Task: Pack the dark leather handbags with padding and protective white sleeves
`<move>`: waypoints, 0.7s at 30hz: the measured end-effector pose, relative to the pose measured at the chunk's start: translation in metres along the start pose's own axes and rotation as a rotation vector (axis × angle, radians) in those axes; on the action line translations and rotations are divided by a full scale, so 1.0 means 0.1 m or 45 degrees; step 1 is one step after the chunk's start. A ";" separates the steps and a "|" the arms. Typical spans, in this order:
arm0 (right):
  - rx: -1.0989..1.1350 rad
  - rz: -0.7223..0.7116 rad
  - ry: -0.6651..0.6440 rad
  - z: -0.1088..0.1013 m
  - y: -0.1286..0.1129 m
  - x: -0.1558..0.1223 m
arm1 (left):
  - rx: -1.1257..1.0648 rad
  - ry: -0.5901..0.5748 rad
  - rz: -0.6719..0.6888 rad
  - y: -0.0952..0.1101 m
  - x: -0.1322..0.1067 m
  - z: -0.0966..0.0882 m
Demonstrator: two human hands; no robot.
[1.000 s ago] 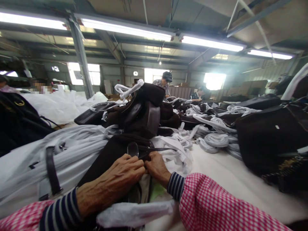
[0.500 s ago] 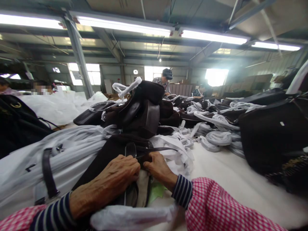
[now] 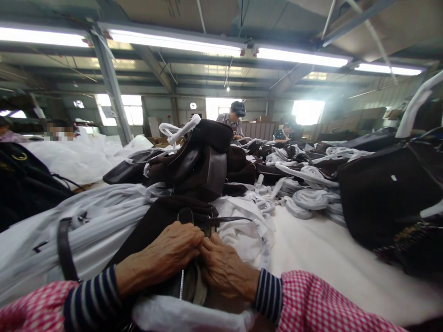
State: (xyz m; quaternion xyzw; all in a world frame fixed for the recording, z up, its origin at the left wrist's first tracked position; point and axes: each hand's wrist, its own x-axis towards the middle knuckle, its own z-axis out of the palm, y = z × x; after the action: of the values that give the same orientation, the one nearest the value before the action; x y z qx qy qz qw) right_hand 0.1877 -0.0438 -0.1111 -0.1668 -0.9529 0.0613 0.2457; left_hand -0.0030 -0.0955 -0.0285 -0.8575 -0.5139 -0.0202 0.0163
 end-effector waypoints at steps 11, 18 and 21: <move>0.390 0.136 0.020 -0.14 -0.24 -0.34 | 0.154 0.019 0.236 0.01 0.39 -0.13; 0.191 -0.296 -0.101 0.38 -0.11 -0.33 | 0.424 0.177 0.338 0.01 0.78 -0.05; 0.168 -0.286 -0.190 0.51 -0.03 -0.30 | 0.590 0.250 0.524 -0.02 0.82 0.03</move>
State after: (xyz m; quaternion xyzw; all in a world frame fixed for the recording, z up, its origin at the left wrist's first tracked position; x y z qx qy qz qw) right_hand 0.1865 -0.0589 -0.1683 -0.0375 -0.9751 0.1083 0.1899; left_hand 0.0342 -0.0224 -0.0268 -0.9108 -0.3166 0.0187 0.2643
